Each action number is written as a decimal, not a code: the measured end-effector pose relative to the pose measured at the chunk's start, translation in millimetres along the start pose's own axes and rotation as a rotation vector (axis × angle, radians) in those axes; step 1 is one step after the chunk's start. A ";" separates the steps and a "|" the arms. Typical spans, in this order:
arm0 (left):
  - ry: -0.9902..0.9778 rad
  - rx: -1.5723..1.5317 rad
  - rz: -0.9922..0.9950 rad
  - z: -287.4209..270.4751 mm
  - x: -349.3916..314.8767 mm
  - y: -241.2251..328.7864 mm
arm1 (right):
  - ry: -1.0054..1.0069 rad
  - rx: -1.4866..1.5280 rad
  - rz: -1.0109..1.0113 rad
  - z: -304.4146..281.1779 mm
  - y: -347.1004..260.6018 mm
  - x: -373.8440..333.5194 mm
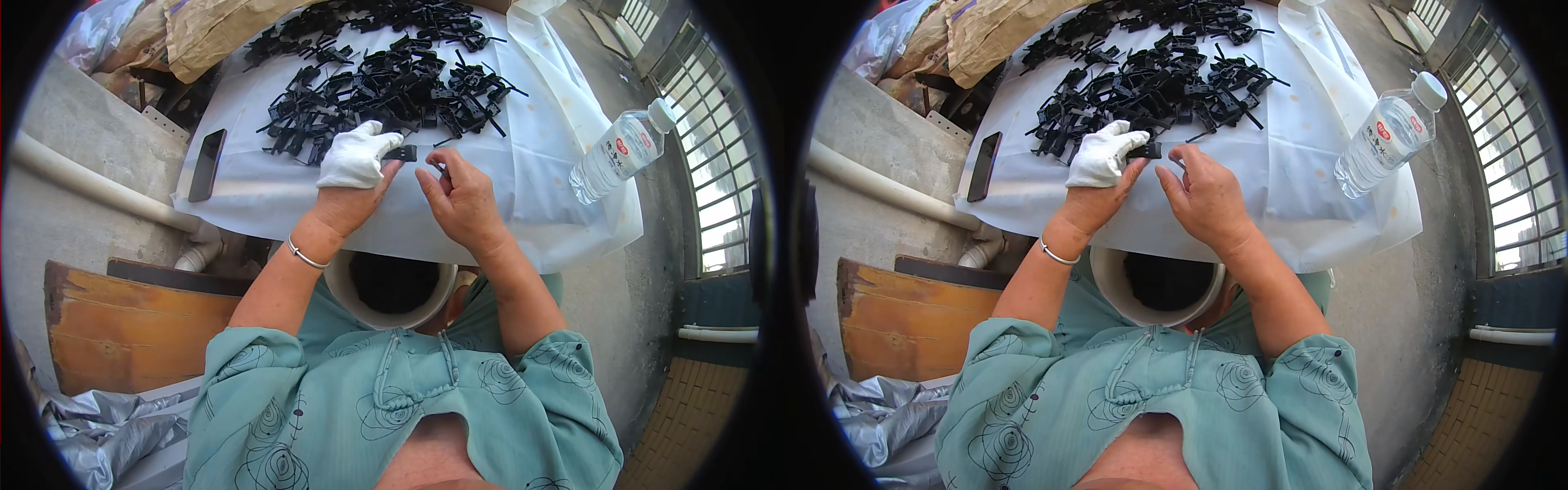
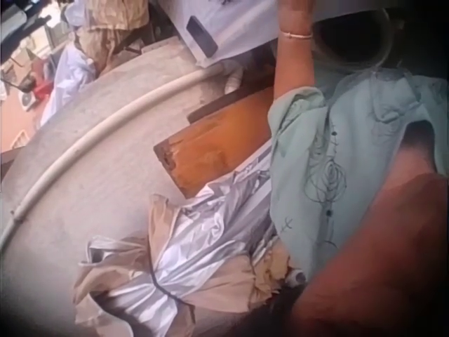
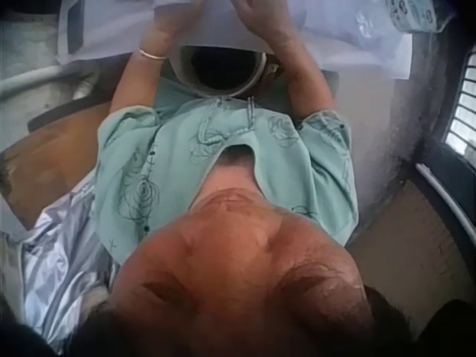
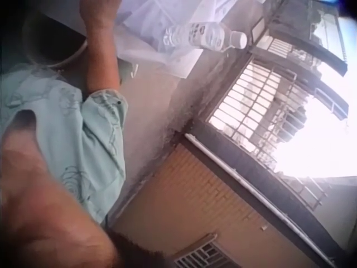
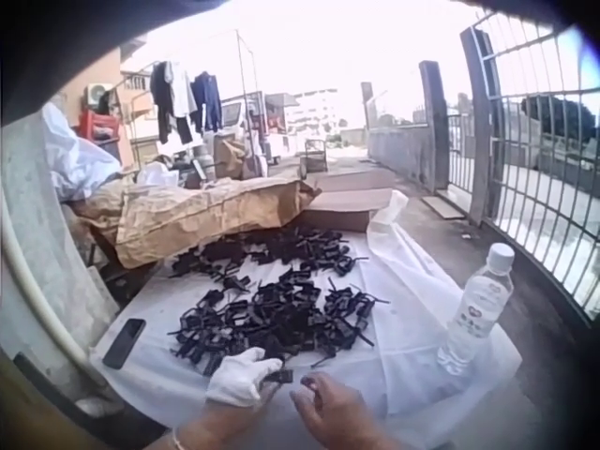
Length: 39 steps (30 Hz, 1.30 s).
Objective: Cleaning and inspecting small black plastic components by wiping them with a cloth.
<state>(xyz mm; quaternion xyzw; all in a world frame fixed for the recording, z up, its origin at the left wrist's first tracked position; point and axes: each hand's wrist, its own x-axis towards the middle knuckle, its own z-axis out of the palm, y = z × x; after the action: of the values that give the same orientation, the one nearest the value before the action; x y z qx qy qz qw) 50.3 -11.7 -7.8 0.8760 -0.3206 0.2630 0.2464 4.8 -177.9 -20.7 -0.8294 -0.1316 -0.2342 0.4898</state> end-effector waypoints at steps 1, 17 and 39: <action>0.002 0.001 0.002 1.4 -3.7 2.6 | 0.002 -0.001 -0.002 0.9 -1.2 1.3; 0.086 -0.644 -0.448 -32.7 -33.0 3.8 | -0.376 0.651 0.171 -14.7 -5.2 2.7; 0.291 -1.330 -0.664 -41.7 -49.4 8.4 | -0.302 0.047 0.079 10.2 -11.5 -2.1</action>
<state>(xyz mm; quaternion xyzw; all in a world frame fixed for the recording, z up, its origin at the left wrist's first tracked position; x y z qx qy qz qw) -0.5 29.0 -5.3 0.5496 -0.0952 0.0393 0.8290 0.5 -163.4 -17.4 -0.8480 -0.1764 -0.0844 0.4926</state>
